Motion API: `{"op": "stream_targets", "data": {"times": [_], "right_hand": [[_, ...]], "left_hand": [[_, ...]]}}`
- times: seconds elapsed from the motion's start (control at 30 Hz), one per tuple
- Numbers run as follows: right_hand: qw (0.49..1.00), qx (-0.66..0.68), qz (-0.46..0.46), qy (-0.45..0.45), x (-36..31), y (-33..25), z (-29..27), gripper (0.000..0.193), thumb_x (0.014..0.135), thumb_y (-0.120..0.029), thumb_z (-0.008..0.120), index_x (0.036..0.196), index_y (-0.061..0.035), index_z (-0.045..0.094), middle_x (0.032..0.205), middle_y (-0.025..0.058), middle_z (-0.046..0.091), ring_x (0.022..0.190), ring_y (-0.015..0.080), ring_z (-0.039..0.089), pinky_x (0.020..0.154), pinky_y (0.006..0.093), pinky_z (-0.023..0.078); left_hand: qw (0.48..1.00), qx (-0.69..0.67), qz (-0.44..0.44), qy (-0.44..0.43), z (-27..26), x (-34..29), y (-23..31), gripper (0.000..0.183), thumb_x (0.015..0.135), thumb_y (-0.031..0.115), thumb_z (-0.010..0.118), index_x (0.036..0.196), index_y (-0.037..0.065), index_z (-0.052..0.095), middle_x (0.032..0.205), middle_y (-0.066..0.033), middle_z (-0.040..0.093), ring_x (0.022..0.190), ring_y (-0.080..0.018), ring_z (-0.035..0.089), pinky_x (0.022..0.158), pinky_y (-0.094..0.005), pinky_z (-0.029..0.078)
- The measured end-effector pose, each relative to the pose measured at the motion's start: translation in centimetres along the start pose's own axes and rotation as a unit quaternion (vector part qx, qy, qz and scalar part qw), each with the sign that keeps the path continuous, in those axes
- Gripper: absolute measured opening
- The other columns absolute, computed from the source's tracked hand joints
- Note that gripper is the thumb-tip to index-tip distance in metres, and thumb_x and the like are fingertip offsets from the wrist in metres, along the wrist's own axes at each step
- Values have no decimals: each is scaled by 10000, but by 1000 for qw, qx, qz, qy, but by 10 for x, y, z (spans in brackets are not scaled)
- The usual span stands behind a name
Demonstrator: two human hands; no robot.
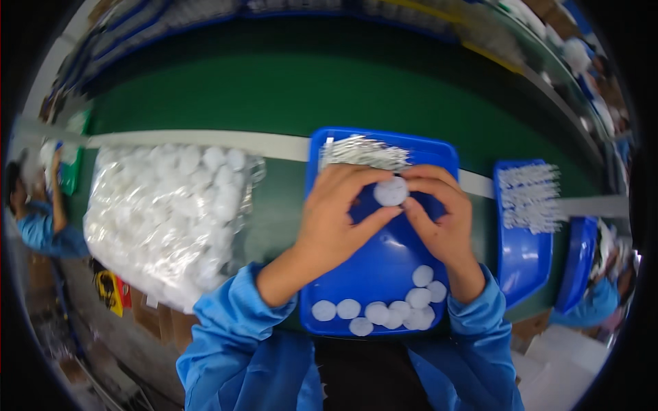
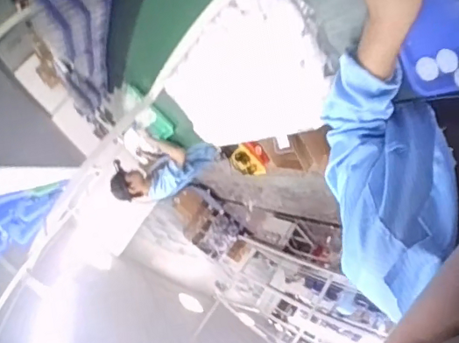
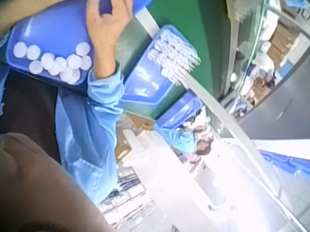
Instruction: The person inserts thin white sticks into small white circular discs at a factory workstation. They pick up a disc and a stick, insert the stick into the disc, and place the assembled unit into a blue tray. The process is repeated continuously throughout the clip.
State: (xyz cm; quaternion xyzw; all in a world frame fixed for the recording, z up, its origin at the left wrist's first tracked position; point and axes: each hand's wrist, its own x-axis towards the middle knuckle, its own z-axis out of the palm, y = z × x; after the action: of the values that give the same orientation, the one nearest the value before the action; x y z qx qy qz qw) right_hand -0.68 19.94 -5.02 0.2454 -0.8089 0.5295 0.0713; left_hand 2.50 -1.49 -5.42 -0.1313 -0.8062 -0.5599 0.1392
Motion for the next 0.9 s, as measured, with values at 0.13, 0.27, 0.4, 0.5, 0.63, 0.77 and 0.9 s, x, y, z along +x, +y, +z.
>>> {"op": "stream_targets", "data": {"times": [0.13,0.27,0.4,0.5,0.63,0.77,0.9], "right_hand": [[988,137,64,-28,-3,4,-1,326,889,-31,823,1211,-27,775,1133,105,728,1104,215,699,971,366,556],[983,159,84,-33,-6,5,2,325,935,-27,808,1254,-15,746,1050,81,765,1008,152,724,903,318,576],[968,214,124,-26,-12,2,7,340,953,-16,804,1281,2,716,1014,87,805,966,132,760,869,281,594],[973,194,125,-27,-13,0,8,328,951,-11,805,1265,7,711,1008,98,820,962,137,777,862,278,600],[978,161,129,-29,-14,-4,7,327,950,-7,805,1258,7,697,1029,104,809,1001,146,775,880,281,599],[963,231,130,-39,-19,2,7,316,981,-2,773,1279,15,666,1088,98,777,1045,152,757,917,291,596],[940,304,144,-58,-25,10,3,295,1024,19,714,1300,32,611,1155,97,751,1053,151,736,948,300,590]], "left_hand": [[997,47,48,25,5,0,3,466,787,70,919,1223,93,756,1190,-84,730,1099,-310,666,887,-401,551],[987,99,123,26,5,0,1,476,756,41,924,1200,97,761,1190,-80,730,1102,-306,666,938,-420,530],[988,113,102,26,3,-2,5,502,744,46,931,1221,98,784,1169,-65,722,1087,-297,663,905,-405,542],[984,116,129,34,5,-2,2,509,736,44,932,1223,96,793,1160,-57,718,1060,-288,667,867,-390,553],[979,134,152,34,7,-4,0,492,732,41,927,1203,92,796,1164,-54,719,1042,-285,679,845,-382,563],[981,131,142,30,7,-8,1,458,765,76,913,1206,99,793,1210,-69,734,1055,-288,700,872,-397,575],[983,97,155,5,3,-4,4,466,820,106,893,1266,81,763,1294,-103,757,1079,-328,729,918,-426,596]]}}
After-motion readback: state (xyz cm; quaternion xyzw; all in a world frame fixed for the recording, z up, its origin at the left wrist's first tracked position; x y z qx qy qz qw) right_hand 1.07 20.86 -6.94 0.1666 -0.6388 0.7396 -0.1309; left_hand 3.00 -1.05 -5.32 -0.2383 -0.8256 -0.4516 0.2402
